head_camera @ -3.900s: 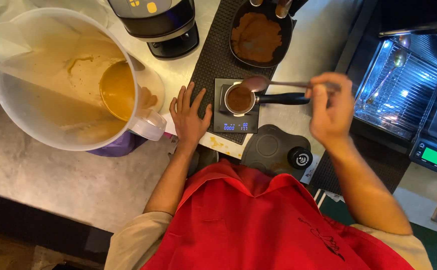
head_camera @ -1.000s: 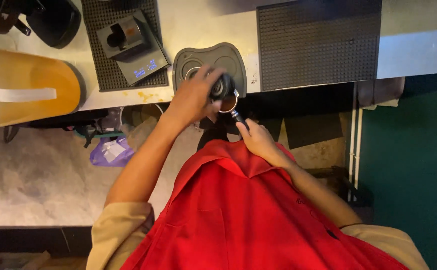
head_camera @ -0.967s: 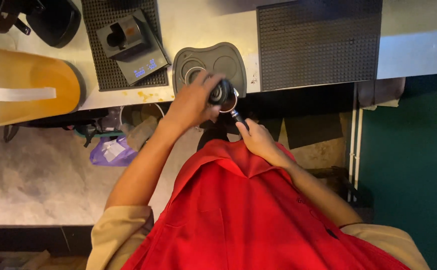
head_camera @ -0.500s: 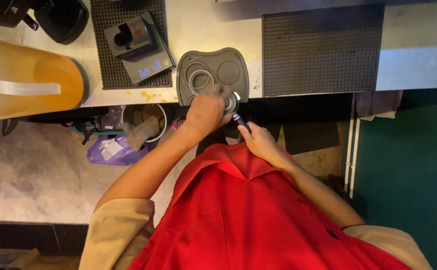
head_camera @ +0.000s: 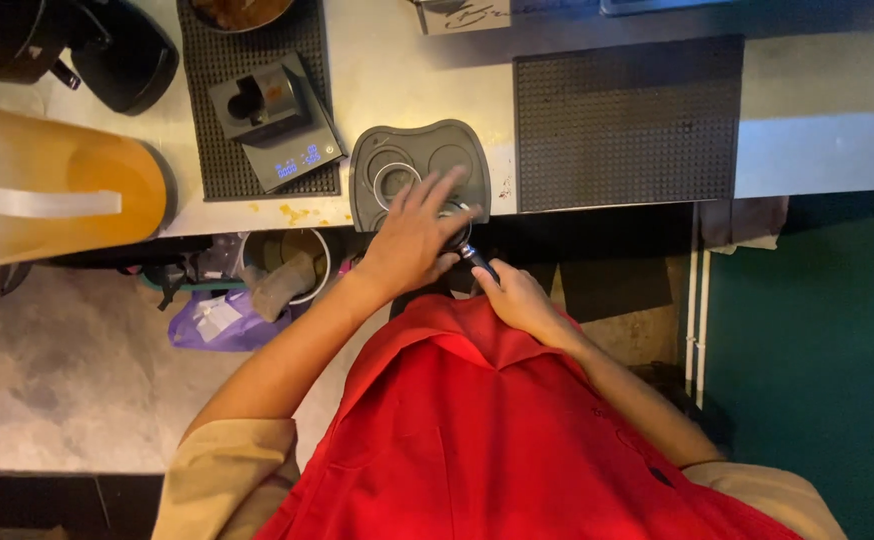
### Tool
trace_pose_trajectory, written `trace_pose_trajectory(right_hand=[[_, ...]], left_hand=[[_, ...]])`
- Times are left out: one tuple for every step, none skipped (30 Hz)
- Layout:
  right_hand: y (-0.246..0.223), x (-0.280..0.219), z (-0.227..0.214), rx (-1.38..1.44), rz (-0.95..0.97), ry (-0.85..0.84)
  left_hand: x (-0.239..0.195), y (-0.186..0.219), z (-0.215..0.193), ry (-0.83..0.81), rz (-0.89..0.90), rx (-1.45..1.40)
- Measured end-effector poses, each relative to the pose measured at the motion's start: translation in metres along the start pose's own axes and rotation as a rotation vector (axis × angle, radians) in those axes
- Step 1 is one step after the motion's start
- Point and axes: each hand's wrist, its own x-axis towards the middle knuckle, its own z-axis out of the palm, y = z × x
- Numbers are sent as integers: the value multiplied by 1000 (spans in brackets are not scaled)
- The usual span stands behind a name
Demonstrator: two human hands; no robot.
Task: Preparing espresso by grinding beans, weighing grounds, tamping, and brewing using a professional machine.
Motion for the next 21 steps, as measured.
trace_pose_trajectory(right_hand=[[7, 2, 2, -2, 2, -1], [14, 4, 4, 3, 1, 1], [18, 12, 4, 7, -9, 10], [22, 16, 3, 6, -15, 17], [27, 18, 4, 31, -11, 7], [31, 20, 6, 55, -7, -2], [18, 11, 1, 54, -5, -11], [5, 2, -3, 85, 10, -17], [-7, -6, -12, 112, 27, -13], [-3, -5, -10, 107, 31, -12], [0, -3, -11, 104, 33, -14], [1, 0, -11, 101, 34, -15], [-3, -1, -17, 89, 27, -13], [-9, -2, -21, 36, 37, -33], [-16, -3, -24, -21, 43, -61], [-41, -10, -32, -36, 33, -66], [-69, -16, -40, -58, -22, -25], [-98, -23, -46, -79, -78, 16], [-109, -11, -43, -96, -98, 1], [-120, 0, -39, -67, -125, 13], [-131, 12, -37, -39, -152, 31]], left_hand=[[5, -6, 10, 0, 0, -3], [9, -12, 20, -65, -17, -49], [16, -22, 27, -124, -33, -86], [21, -24, 16, -116, -33, -80], [23, -26, 5, -83, -46, -143], [26, -28, -5, -49, -59, -206], [41, -37, 1, -53, -66, -211], [55, -48, 9, 3, -79, -183], [74, -56, 16, 66, -83, -156], [84, -60, 35, 68, -82, -163], [96, -64, 52, 142, -43, -125], [107, -70, 68, 217, -4, -85], [90, -54, 50, 230, -9, -86], [72, -39, 32, 388, 178, -141], [51, -25, 14, 546, 358, -191], [43, -30, 27, 559, 344, -188], [34, -36, 39, 569, 283, -128], [24, -43, 52, 577, 222, -70], [15, -59, 43, 589, 195, -63], [5, -74, 35, 658, -24, -285], [-3, -90, 26, 730, -238, -509]])
